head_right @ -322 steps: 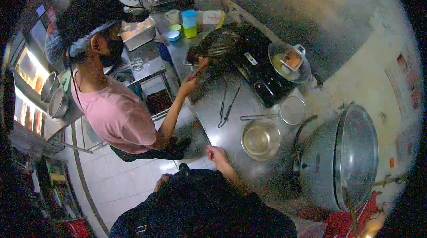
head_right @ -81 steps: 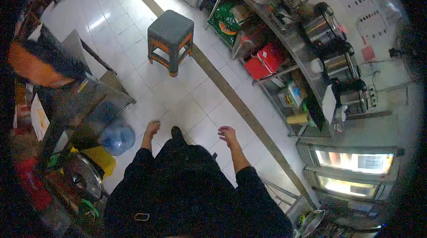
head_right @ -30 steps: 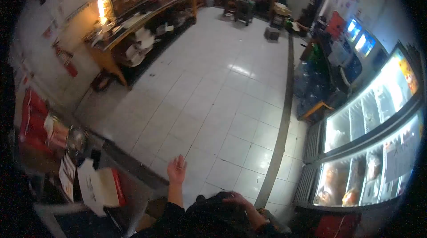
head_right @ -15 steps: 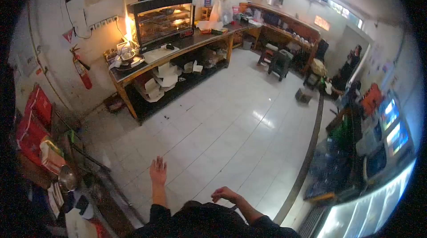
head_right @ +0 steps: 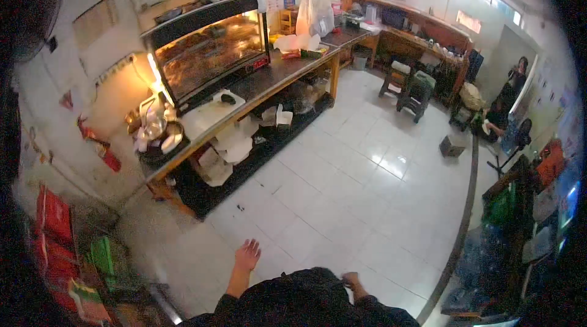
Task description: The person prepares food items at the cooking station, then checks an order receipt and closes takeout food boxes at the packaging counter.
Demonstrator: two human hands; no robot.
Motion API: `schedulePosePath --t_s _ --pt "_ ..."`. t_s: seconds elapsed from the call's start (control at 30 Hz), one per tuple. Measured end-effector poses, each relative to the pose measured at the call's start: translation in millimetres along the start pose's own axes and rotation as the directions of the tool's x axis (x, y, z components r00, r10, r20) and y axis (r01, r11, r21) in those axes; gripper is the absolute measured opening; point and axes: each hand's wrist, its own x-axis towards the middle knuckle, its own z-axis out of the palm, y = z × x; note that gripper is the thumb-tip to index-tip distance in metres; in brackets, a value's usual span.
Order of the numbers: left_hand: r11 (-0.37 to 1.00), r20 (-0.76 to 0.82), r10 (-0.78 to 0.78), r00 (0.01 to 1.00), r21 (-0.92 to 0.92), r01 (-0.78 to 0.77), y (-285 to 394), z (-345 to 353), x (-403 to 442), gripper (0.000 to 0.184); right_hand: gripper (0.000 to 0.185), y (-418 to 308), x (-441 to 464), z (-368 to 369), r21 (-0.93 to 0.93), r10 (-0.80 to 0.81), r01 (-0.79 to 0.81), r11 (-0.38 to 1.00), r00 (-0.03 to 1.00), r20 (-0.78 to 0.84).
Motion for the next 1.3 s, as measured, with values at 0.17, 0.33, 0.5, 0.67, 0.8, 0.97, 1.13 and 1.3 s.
schedulePosePath --t_s 0.17,0.33,0.5,0.67,0.8,0.97,1.13,1.3 --pt "0.899 0.229 -0.031 0.973 0.433 -0.073 30.9 215.6 206.4 0.032 0.028 126.6 8.0 -57.1 0.776 0.688 -0.56 -0.29 0.441 0.576" --pt "0.879 -0.135 0.122 0.983 0.476 -0.043 37.5 268.4 350.3 0.026 0.024 327.6 235.2 -104.3 0.478 0.8 -0.875 -0.071 0.237 0.552" --pt "0.788 -0.031 0.371 0.928 0.539 -0.297 78.9 340.2 410.3 0.019 0.017 415.8 589.4 -279.4 0.781 0.754 -0.511 0.359 0.652 0.08" --pt "0.459 0.046 0.733 0.679 0.702 -0.544 170.6 448.9 529.1 0.025 0.036 391.6 851.3 -411.0 0.975 0.553 -0.144 0.172 0.833 0.025" --pt "0.066 0.378 0.859 0.344 0.586 -0.807 265.5 589.5 641.5 0.048 0.037 386.4 963.1 -404.3 0.975 0.375 -0.2 0.098 0.915 0.15" --pt "-0.524 0.564 0.818 -0.11 0.653 -0.547 375.4 806.6 730.6 0.084 0.036 392.4 1047.8 -415.8 0.91 0.261 -0.395 0.126 0.898 0.353" --pt "-0.397 0.31 0.874 -0.374 0.899 -0.183 416.6 918.4 805.9 0.099 0.029 445.7 1149.9 -389.7 0.812 0.22 -0.513 0.28 0.857 0.466" --pt "-0.194 0.04 0.778 -0.627 0.965 -0.179 455.2 943.2 874.0 0.09 0.024 495.6 1241.6 -375.4 0.694 -0.07 -0.262 0.67 0.909 0.41"
